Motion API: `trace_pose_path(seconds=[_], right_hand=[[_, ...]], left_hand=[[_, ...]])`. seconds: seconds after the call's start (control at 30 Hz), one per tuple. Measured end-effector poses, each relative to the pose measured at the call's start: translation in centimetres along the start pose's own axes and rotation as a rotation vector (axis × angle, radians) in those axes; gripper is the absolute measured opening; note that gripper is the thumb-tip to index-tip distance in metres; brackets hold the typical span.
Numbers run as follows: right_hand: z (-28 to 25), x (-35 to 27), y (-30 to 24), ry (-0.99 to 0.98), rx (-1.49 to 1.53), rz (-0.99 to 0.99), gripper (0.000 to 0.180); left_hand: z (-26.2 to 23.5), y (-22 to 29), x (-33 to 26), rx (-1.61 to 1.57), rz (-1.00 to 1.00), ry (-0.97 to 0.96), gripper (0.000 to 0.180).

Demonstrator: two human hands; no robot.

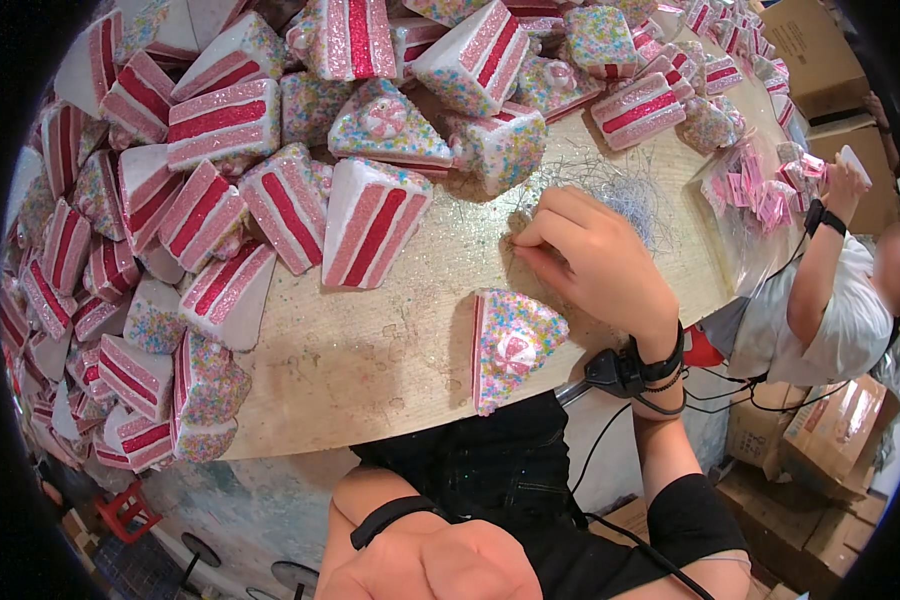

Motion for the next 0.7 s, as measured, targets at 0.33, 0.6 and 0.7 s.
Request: trace_pose_path(seconds=[0.33, 0.6, 0.7], right_hand=[[0.3, -0.2, 0.4, -0.031, -0.003, 0.017, 0.012], [-0.2, -0.2, 0.3, 0.029, -0.046, -0.006, 0.016], [-0.1, -0.2, 0.4, 0.027, -0.073, -0.012, 0.02]], left_hand=[[0.0, 0.1, -0.2, 0.03, 0.018, 0.005, 0.035], [-0.5, 0.7, -1.0, 0.312, -0.089, 0.016, 0.033], [-0.4, 1.2, -0.8, 0.432, -0.049, -0.013, 0.034]])
Point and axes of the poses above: each hand's wrist, its own x-axis towards the middle knuckle, its own z-axis out of the palm, y = z × x, the point moved 10 cm from there along x, towards the middle knuckle, and after that the axes turned 9 degrees about -z, right-handed, at the moved point
